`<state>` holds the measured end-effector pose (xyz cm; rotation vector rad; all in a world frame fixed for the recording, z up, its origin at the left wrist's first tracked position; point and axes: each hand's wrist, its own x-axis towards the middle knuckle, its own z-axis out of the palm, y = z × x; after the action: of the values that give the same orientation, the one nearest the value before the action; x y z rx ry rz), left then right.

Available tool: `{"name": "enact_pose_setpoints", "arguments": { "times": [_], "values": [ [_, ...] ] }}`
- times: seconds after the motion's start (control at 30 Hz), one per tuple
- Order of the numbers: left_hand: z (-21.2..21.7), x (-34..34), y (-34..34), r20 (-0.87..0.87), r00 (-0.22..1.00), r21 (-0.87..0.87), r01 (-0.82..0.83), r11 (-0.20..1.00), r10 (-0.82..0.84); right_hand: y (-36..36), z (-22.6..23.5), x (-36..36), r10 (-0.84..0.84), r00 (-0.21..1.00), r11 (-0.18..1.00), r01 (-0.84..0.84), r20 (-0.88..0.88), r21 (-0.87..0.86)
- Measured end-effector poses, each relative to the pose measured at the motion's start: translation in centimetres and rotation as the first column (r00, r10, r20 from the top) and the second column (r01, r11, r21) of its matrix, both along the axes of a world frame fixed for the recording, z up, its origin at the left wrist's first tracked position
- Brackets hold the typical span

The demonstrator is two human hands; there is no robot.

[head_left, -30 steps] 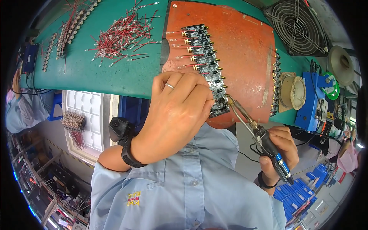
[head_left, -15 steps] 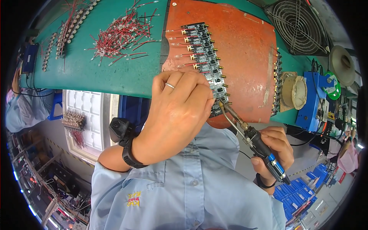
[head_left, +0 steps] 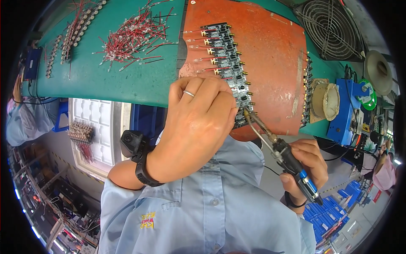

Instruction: The person picks up wires and circuit boards, positions them together, and uses a soldering iron to solder the connections. They repeat this process for multiple components, occasionally moving the boards and wires on the work surface.

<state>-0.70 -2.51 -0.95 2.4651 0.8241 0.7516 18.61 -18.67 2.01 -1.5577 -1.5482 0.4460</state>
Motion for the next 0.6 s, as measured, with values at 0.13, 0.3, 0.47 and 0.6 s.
{"name": "enact_pose_setpoints", "arguments": {
  "times": [0.13, 0.3, 0.47, 0.6],
  "values": [
    [-0.07, 0.04, 0.02, -0.009, 1.0, 0.019, 0.0, 1.0, 0.0, -0.42, -0.06, 0.03, -0.039, 0.998, 0.999, 0.04, -0.042, 0.022],
    [-0.02, 0.03, 0.07, -0.004, 1.0, 0.021, 0.005, 1.0, -0.005, -0.47, -0.2, -0.1, -0.028, 0.999, 1.0, 0.028, -0.032, 0.013],
    [-0.06, 0.09, -0.06, 0.004, 1.0, 0.018, -0.008, 1.0, 0.008, -0.13, -0.17, -0.22, -0.005, 1.0, 1.0, 0.005, -0.01, -0.011],
    [-0.04, 0.11, -0.07, 0.01, 1.0, 0.004, -0.008, 1.0, 0.008, -0.35, -0.45, -0.07, 0.019, 1.0, 1.0, -0.019, 0.019, -0.021]
  ]
}}
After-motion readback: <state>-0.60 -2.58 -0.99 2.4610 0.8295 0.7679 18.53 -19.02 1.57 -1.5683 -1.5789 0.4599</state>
